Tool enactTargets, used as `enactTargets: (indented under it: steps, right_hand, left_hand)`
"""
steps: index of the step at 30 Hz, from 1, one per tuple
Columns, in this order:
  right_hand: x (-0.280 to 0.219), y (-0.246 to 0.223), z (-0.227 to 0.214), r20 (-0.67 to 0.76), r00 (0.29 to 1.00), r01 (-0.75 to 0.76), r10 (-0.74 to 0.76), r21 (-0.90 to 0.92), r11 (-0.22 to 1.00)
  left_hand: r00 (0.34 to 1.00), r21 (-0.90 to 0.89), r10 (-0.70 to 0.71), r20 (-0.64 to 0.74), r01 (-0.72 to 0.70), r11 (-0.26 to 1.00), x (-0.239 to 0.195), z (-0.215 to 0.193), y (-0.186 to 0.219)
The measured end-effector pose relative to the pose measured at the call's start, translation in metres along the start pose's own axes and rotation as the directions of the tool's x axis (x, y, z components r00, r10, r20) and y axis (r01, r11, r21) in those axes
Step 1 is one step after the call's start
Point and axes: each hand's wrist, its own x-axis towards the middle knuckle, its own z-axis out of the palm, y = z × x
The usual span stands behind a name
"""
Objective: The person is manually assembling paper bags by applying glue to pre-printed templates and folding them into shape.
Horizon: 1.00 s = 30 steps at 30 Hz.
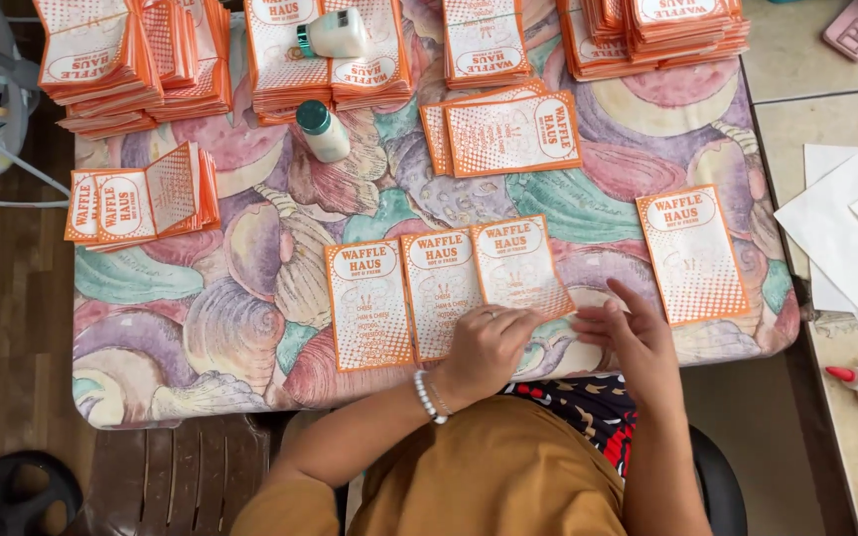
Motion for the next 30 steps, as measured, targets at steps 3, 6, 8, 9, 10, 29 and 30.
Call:
enactTargets:
  steps: [3, 6, 8, 9, 10, 29, 30]
  right_hand:
    - [0.012, 0.037, -0.007, -0.047, 0.999, 0.018, -0.009, 0.191, 0.981]
    - [0.013, 0.032, -0.006, -0.026, 0.999, 0.043, -0.038, 0.228, 0.973]
    - [0.02, 0.044, -0.017, -0.045, 0.998, 0.063, -0.054, 0.23, 0.971]
    - [0.024, 0.05, -0.023, -0.061, 0.996, 0.084, -0.071, 0.23, 0.97]
    - [0.029, 0.059, -0.036, -0.064, 0.995, 0.085, -0.072, 0.231, 0.969]
    - [0.033, -0.052, -0.075, -0.029, 0.976, 0.145, -0.215, -0.651, 0.745]
    - [0.024, -0.057, -0.083, -0.137, 0.971, 0.06, -0.198, -0.656, 0.752]
  left_hand:
    - [0.907, -0.417, -0.418, -0.051, 0.361, 0.834, 0.033, 0.0, 0.034]
    - [0.822, -0.594, -0.567, -0.052, 0.431, 0.679, 0.049, 0.002, 0.053]
    - [0.819, -0.666, -0.573, -0.029, 0.412, 0.622, 0.053, -0.002, 0.059]
    - [0.815, -0.732, -0.579, -0.007, 0.39, 0.558, 0.056, -0.004, 0.061]
    - [0.817, -0.733, -0.577, -0.006, 0.389, 0.558, 0.054, -0.006, 0.06]
    - [0.743, -0.144, 0.403, 0.535, -0.39, 0.909, 0.113, 0.04, -0.043]
    - [0.612, -0.135, 0.458, 0.645, -0.498, 0.856, 0.112, 0.035, -0.049]
